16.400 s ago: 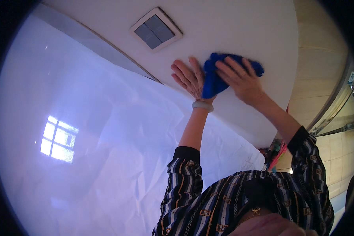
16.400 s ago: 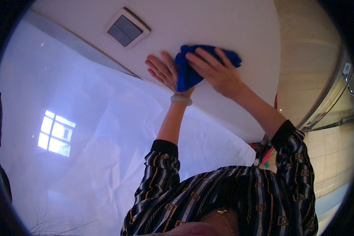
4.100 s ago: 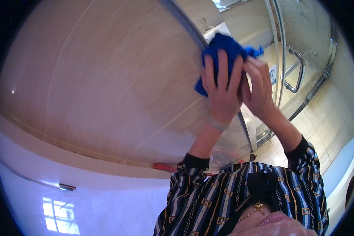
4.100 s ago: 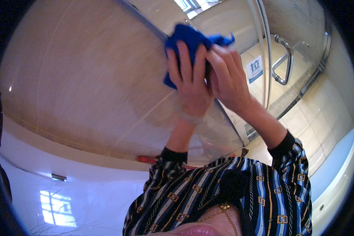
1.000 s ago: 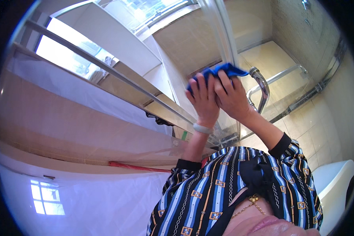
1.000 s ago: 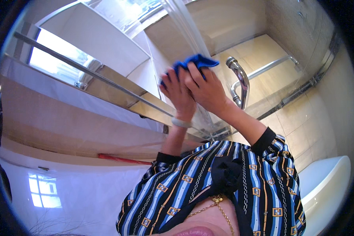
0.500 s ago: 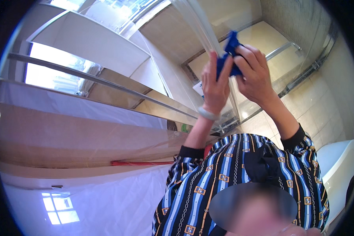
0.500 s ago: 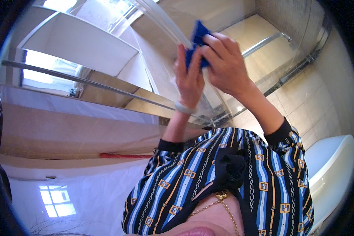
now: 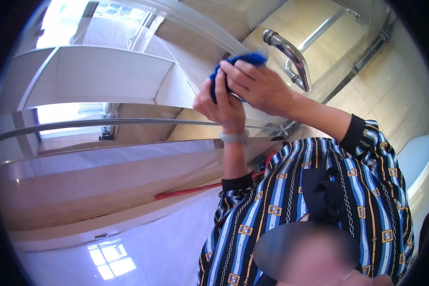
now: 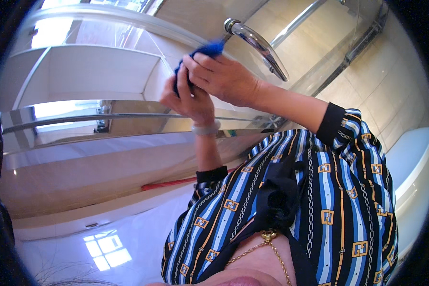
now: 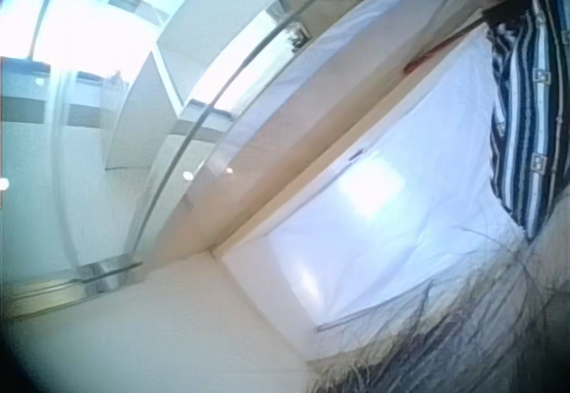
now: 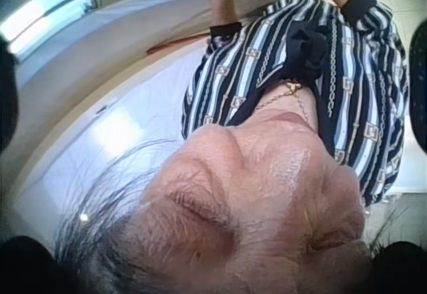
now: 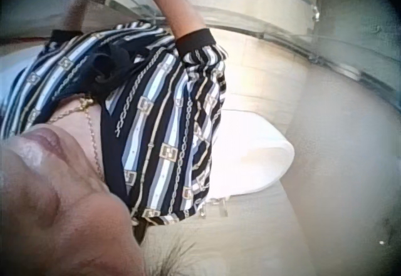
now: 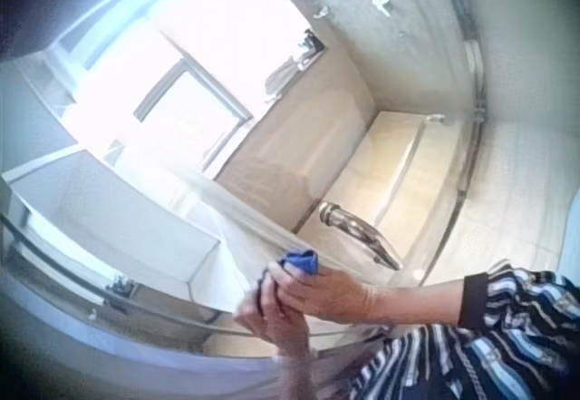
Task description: The person mops the tiled floor around a white bathtub using a green mop. They then wipe the bathtub rim, wall tiles, and glass shower door with a blue cloth. The person also cleans the metal shower handle and door frame.
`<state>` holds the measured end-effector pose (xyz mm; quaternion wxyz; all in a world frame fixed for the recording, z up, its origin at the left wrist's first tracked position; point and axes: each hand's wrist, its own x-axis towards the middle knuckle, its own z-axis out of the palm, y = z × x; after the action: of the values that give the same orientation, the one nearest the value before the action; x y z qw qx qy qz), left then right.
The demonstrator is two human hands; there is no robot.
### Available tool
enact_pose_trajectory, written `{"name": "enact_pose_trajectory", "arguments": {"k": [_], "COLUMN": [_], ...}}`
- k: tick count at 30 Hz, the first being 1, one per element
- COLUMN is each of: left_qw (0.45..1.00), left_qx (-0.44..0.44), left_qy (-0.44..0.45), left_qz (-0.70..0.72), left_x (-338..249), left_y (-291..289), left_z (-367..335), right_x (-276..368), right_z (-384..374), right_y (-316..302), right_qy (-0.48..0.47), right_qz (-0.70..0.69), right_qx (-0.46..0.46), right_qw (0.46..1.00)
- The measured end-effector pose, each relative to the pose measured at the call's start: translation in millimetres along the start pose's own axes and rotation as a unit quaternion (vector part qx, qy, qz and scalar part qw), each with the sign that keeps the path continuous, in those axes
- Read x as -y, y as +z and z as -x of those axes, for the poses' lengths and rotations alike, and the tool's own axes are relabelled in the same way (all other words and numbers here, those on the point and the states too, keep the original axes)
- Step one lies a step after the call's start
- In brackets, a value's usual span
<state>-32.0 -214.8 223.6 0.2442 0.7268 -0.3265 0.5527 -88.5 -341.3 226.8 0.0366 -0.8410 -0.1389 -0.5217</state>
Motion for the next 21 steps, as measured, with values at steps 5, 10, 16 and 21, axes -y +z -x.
{"name": "enact_pose_trajectory", "arguments": {"k": [5,10,16,21], "left_qw": [0.987,0.951,0.966,0.95], "left_qx": [0.147,0.18,0.033,0.05], "left_qy": [0.011,-0.108,0.011,-0.016], "left_qz": [0.058,0.225,0.257,0.308], "left_x": [-8.4,-26.2,-64.6,-72.9], "left_y": [-5.9,-0.8,-6.8,16.1], "left_z": [71.2,77.2,-36.6,-40.9], "right_x": [-8.4,-12.0,-33.5,-42.0], "right_z": [80.4,96.6,-10.4,-1.3], "right_y": [41.3,15.8,-58.5,-44.8], "right_qy": [-0.01,0.038,0.132,0.208], "right_qz": [-0.123,-0.157,0.06,-0.047], "right_qx": [0.025,0.092,-0.07,-0.053], "right_qw": [0.992,0.983,0.987,0.976]}}
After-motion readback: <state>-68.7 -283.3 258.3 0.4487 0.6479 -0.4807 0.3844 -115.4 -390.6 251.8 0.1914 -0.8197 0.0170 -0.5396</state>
